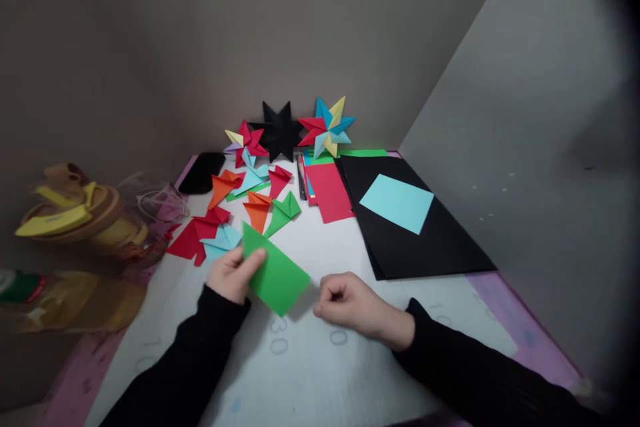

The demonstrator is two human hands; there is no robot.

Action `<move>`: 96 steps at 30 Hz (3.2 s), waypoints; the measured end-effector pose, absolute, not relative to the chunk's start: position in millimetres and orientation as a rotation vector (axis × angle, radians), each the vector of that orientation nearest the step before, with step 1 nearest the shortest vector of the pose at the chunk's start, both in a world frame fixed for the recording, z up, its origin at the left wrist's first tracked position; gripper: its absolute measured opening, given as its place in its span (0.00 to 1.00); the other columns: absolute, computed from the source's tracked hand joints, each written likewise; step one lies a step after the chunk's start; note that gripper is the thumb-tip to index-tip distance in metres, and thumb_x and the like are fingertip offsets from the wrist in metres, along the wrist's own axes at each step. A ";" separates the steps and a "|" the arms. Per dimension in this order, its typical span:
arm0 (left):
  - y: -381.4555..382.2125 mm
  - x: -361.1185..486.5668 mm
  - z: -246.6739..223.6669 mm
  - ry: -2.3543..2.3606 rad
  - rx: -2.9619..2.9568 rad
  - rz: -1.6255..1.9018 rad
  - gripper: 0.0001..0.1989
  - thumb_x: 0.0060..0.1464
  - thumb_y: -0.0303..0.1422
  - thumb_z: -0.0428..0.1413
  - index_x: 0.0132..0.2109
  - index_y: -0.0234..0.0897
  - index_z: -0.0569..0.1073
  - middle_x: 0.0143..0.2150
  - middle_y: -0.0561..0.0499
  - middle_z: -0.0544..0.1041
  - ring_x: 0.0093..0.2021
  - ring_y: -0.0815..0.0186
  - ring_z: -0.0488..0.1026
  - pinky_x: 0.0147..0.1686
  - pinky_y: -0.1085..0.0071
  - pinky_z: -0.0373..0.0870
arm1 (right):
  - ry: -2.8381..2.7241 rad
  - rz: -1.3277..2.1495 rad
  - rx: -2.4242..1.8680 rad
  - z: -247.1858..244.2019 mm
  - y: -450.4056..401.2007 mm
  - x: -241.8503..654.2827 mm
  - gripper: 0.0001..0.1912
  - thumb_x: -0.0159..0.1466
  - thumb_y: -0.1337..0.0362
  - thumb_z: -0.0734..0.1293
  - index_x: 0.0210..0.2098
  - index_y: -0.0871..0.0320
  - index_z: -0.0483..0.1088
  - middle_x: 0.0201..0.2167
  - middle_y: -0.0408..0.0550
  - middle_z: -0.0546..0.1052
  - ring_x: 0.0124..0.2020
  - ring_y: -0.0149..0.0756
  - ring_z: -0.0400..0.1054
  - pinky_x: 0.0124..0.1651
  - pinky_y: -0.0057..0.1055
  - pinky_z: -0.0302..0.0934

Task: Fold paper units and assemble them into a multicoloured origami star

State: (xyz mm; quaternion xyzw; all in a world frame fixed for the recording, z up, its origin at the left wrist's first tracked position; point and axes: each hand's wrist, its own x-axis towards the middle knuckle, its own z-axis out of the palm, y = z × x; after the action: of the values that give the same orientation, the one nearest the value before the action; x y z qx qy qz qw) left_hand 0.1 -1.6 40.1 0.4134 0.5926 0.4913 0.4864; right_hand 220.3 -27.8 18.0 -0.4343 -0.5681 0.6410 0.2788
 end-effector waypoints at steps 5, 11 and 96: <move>-8.4 8.5 34.9 1.361 1.068 1.002 0.16 0.40 0.43 0.61 0.24 0.31 0.73 0.19 0.52 0.72 0.19 0.70 0.65 0.19 0.75 0.61 | -1.350 1.647 -1.134 21.1 -19.3 222.9 0.14 0.54 0.57 0.69 0.22 0.60 0.66 0.19 0.40 0.65 0.22 0.26 0.56 0.25 0.25 0.52; -35.0 43.6 17.7 1.227 1.211 0.719 0.17 0.45 0.43 0.57 0.23 0.31 0.72 0.17 0.55 0.67 0.18 0.73 0.60 0.18 0.76 0.55 | -1.334 1.622 -1.105 24.4 -22.2 216.6 0.11 0.54 0.58 0.68 0.24 0.59 0.67 0.22 0.42 0.68 0.24 0.29 0.60 0.27 0.26 0.55; -8.7 9.7 10.0 1.178 1.076 1.078 0.13 0.43 0.40 0.60 0.31 0.32 0.74 0.22 0.54 0.70 0.23 0.72 0.63 0.25 0.75 0.59 | -0.969 1.777 -1.024 -6.8 11.4 191.1 0.19 0.55 0.51 0.69 0.22 0.59 0.62 0.13 0.36 0.61 0.15 0.23 0.50 0.20 0.23 0.43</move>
State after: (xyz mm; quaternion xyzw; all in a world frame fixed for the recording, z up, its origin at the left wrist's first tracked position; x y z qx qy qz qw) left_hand 9.7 -8.7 10.0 0.4587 0.5022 0.4595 0.5712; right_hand 191.1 11.4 -6.8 -0.4089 -0.3871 0.7101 0.4228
